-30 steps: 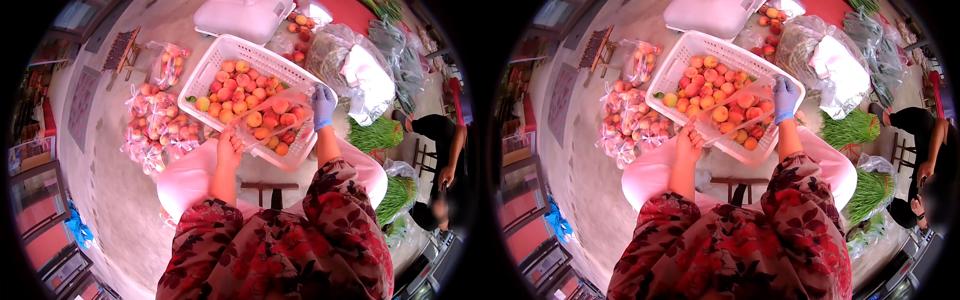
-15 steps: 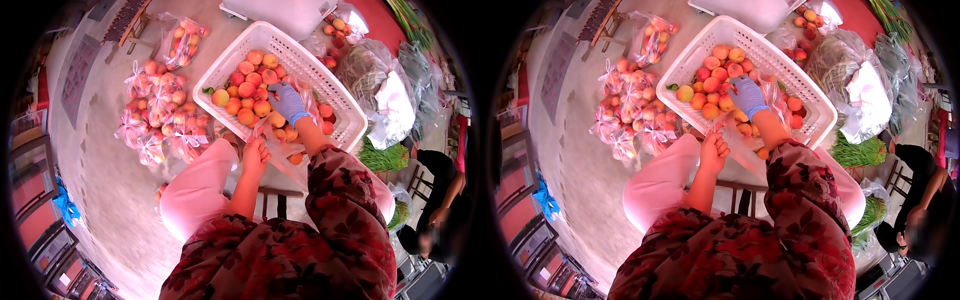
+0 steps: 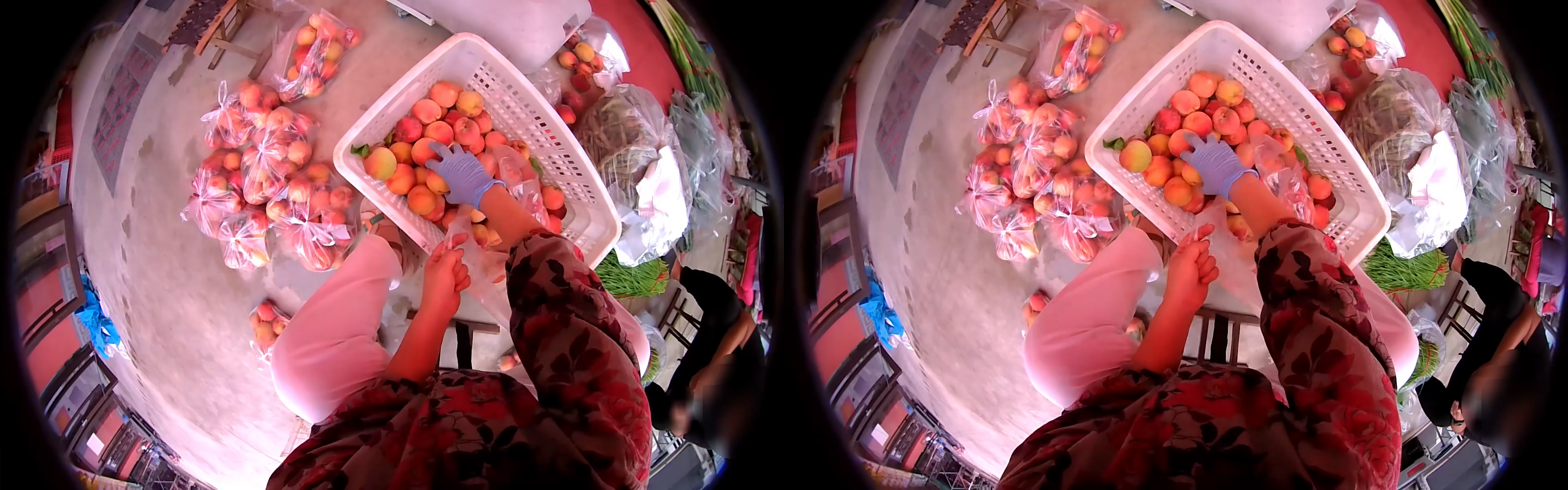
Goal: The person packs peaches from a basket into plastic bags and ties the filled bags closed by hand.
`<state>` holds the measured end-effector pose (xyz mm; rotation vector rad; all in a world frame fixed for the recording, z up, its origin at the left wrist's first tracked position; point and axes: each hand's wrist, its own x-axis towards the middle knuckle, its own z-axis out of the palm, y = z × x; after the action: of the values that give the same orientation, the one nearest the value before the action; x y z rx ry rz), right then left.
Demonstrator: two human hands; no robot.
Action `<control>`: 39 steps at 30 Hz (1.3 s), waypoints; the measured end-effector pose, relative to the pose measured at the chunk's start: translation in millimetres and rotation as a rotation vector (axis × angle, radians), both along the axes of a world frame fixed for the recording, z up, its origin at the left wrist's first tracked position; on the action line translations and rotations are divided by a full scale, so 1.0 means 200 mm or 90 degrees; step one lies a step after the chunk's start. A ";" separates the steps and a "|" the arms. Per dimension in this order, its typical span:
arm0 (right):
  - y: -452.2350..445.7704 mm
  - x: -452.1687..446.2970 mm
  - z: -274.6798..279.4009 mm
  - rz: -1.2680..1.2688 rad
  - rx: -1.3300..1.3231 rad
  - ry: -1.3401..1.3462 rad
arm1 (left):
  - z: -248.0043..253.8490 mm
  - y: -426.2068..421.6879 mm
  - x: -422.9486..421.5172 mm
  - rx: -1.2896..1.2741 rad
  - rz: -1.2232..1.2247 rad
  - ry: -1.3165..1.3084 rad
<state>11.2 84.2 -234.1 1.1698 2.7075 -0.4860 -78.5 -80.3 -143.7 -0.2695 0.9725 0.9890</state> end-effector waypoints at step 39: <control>0.16 -0.13 -0.05 -0.247 -0.134 0.072 | -0.12 0.04 -0.09 0.044 0.260 -0.200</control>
<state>-15.3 115.4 -244.1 1.6517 2.4368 -0.8880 -95.8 -73.0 -167.1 -0.5624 0.6046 1.3029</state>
